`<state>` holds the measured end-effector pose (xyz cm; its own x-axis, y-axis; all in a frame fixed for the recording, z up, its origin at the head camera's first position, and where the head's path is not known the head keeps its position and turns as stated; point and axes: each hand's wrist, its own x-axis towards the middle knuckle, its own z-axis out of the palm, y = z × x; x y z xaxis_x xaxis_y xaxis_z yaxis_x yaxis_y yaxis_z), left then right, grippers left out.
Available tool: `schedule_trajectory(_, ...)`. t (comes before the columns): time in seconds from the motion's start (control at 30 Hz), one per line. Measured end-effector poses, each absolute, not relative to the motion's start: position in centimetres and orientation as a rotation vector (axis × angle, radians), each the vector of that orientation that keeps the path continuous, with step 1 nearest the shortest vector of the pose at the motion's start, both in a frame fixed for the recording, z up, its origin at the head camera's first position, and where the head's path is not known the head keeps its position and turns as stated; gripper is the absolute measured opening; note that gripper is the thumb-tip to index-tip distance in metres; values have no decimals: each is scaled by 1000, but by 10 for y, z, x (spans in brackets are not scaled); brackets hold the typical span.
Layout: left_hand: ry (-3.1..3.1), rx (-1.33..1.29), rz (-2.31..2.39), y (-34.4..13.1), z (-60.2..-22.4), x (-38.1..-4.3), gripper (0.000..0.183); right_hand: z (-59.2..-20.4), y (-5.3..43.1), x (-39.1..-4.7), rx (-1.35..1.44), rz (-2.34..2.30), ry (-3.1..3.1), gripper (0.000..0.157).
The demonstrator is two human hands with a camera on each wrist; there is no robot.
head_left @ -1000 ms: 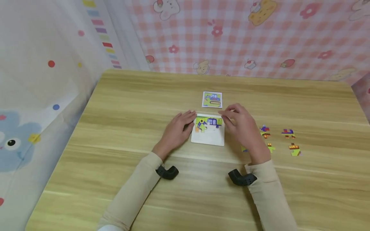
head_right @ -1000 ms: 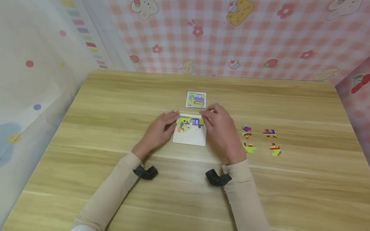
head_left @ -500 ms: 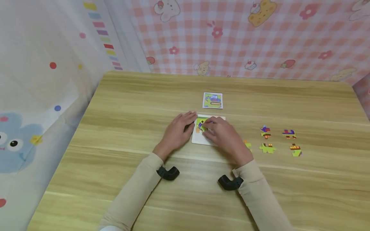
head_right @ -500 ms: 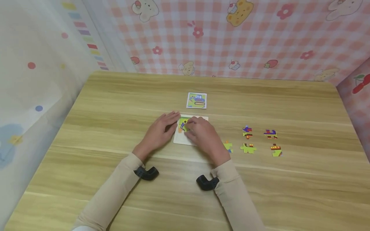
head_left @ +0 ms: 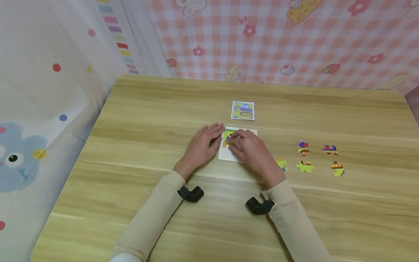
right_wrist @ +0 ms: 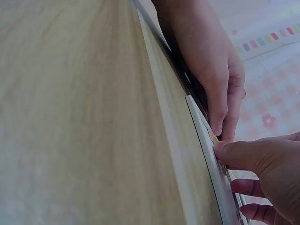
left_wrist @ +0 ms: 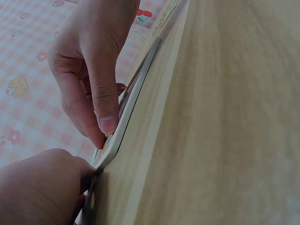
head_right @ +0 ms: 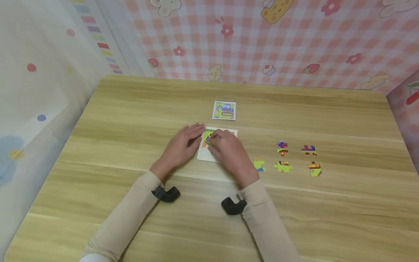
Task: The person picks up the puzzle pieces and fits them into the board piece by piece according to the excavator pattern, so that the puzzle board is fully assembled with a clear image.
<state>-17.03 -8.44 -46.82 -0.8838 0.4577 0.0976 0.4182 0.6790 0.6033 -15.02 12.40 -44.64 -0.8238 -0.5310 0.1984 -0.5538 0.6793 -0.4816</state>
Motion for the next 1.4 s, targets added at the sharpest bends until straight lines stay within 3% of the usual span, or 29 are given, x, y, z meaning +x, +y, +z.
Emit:
schedule_trajectory(0.27,2829,753,971,-82,-462,-173,44,-436,124,-151,921,785,-2835,25)
schedule_trajectory(0.43,2821,737,979,-83,-461,-173,44,-417,138,-150,766,884,-2807,30)
schedule_trajectory(0.6,2818,738,984,-85,-463,-172,44,-394,184,-146,543,959,-2847,30)
schedule_trajectory(0.73,2810,725,995,-86,-464,-170,44,-385,234,-142,519,864,-2951,31)
schedule_trajectory(0.97,2809,718,982,-88,-467,-170,45,-392,297,-145,431,881,-3296,47)
schedule_trajectory(1.1,2817,734,980,-88,-468,-170,44,-400,305,-144,469,915,-3325,53)
schedule_trajectory(1.4,2825,730,997,-84,-468,-169,44,-404,304,-142,480,876,-3336,53)
